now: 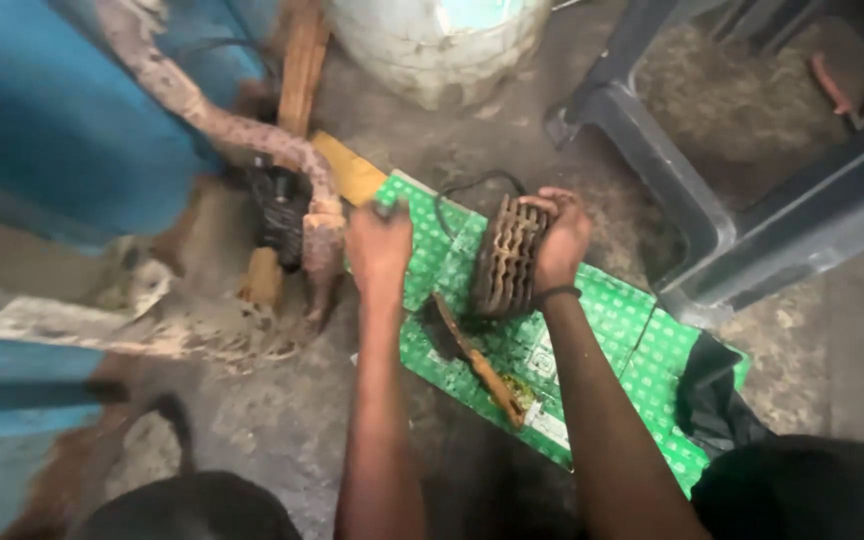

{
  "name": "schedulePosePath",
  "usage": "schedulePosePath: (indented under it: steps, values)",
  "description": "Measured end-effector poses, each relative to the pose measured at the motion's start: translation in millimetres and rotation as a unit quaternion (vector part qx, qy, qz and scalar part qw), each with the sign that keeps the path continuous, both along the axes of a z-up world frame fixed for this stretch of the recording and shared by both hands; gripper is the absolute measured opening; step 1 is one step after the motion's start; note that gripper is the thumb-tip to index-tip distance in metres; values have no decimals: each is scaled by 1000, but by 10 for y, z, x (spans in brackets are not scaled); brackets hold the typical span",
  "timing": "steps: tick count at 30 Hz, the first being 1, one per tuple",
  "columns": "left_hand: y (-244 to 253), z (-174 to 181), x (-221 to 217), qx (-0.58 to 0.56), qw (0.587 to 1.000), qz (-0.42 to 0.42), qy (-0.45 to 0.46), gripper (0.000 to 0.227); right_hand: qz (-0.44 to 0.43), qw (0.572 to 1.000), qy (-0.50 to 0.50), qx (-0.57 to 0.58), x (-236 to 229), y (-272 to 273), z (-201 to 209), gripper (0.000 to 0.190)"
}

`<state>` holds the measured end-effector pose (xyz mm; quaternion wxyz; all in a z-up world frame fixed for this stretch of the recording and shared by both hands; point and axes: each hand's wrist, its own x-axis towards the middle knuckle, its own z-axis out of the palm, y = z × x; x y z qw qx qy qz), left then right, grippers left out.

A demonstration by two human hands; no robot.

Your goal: The recorder is disassembling a motorcycle engine cylinder head using basic hand tools.

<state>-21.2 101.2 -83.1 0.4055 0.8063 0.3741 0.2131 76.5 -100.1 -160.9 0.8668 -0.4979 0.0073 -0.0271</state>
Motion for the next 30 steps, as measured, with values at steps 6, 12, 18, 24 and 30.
schedulePosePath:
  steps: [6, 12, 18, 24, 30]
  values:
    - [86, -1934, -1197, 191, 941, -77, 269, 48, -35, 992, -48, -112, -55, 19, 13, 29]
    - [-683, -764, -1170, 107, 965, 15, 239, 49, -45, 987, -51, -147, -6, 10, -81, 26]
    - [-1086, -752, -1235, -77, 963, 8, 259, 99, -29, 933, -34, -356, 61, -517, -78, 22]
    - [-1401, -643, -1230, -126, 972, 7, 198, 80, 41, 871, -9, -489, 5, -1297, -1112, 32]
    - [-655, -294, -1359, -4, 950, 18, 311, 30, -57, 710, 77, -698, -363, -1410, -655, 32]
